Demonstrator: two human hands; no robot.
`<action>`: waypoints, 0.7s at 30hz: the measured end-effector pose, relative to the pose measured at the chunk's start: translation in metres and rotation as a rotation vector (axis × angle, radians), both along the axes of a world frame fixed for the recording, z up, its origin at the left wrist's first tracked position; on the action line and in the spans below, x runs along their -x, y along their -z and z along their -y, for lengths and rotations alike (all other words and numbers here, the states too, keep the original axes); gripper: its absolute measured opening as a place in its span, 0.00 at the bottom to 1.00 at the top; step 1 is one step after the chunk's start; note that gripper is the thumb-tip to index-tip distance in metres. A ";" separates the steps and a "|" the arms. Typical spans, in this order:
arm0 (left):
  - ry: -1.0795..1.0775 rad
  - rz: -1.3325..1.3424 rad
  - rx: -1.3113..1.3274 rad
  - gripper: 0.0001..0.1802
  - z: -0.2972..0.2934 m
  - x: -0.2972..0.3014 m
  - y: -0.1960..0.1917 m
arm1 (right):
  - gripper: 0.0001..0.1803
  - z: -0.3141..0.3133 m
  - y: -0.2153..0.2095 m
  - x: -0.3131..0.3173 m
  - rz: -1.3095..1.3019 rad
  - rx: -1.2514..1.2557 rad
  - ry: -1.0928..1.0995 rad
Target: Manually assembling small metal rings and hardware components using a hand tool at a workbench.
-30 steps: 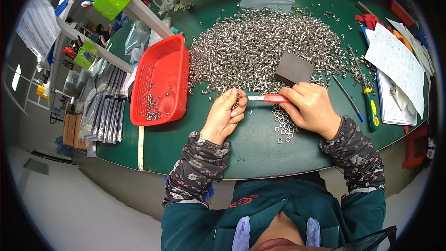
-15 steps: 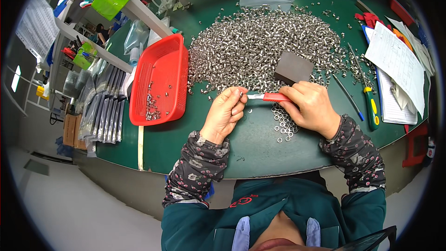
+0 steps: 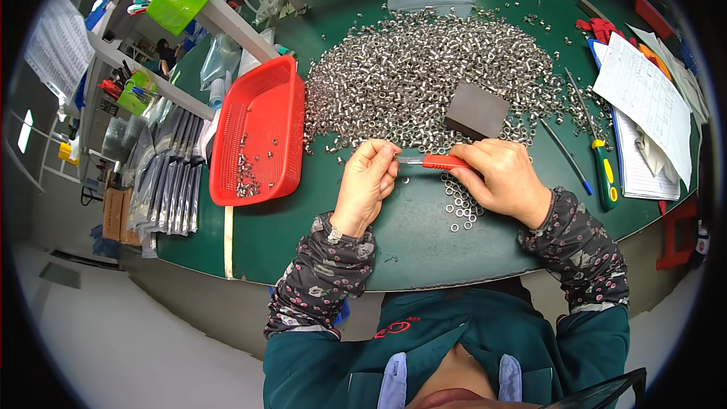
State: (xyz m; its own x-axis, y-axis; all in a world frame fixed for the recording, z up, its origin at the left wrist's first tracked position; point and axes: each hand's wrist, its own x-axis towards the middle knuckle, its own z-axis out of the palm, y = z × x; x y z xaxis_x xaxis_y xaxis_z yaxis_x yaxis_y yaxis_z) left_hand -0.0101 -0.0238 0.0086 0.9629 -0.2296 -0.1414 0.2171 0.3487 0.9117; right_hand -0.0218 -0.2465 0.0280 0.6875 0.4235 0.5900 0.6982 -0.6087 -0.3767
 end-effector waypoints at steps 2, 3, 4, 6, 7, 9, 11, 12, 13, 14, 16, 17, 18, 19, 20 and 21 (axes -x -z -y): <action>-0.010 -0.013 -0.003 0.07 0.001 0.001 0.000 | 0.09 0.000 0.000 0.000 -0.017 0.006 -0.002; -0.009 -0.013 -0.004 0.07 0.001 0.001 0.000 | 0.09 0.000 0.000 0.000 -0.008 -0.002 -0.003; -0.002 -0.008 -0.003 0.07 0.001 0.001 -0.001 | 0.09 0.000 0.001 0.000 0.001 -0.010 -0.005; 0.004 -0.004 -0.003 0.07 0.002 0.001 -0.002 | 0.09 0.000 -0.001 0.000 -0.011 -0.006 -0.002; 0.009 -0.008 0.003 0.07 0.002 0.001 -0.002 | 0.08 0.000 -0.001 0.000 -0.021 -0.002 0.000; 0.014 -0.012 0.009 0.07 0.002 0.001 -0.003 | 0.08 0.000 0.000 0.000 -0.023 -0.005 0.000; 0.021 -0.009 0.002 0.07 0.002 0.001 -0.002 | 0.08 0.000 0.000 0.000 -0.024 -0.008 -0.001; 0.021 -0.010 0.002 0.07 0.002 0.001 -0.002 | 0.08 0.000 0.000 0.000 -0.030 -0.011 0.000; 0.024 -0.008 0.009 0.07 0.002 0.001 -0.002 | 0.08 0.000 0.000 0.000 -0.037 -0.014 0.000; 0.027 -0.005 0.016 0.07 0.002 0.001 -0.001 | 0.08 0.000 0.001 0.000 -0.037 -0.014 0.001; 0.030 0.000 0.020 0.07 0.002 0.001 -0.001 | 0.08 -0.001 0.001 0.000 -0.022 -0.007 0.016; 0.032 0.006 0.025 0.07 0.002 0.001 -0.001 | 0.08 -0.001 0.001 0.001 -0.022 -0.007 0.016; 0.032 0.006 0.025 0.07 0.002 0.001 -0.001 | 0.08 -0.001 0.000 0.002 0.007 -0.002 0.026; 0.032 0.004 0.029 0.07 0.002 0.001 0.000 | 0.09 -0.002 0.000 0.002 0.037 0.003 0.036; 0.032 0.001 0.033 0.06 0.001 0.001 0.000 | 0.09 -0.002 0.000 0.002 0.037 0.002 0.036; 0.032 0.001 0.033 0.06 0.001 0.001 0.000 | 0.09 -0.002 0.000 0.002 0.069 0.014 0.045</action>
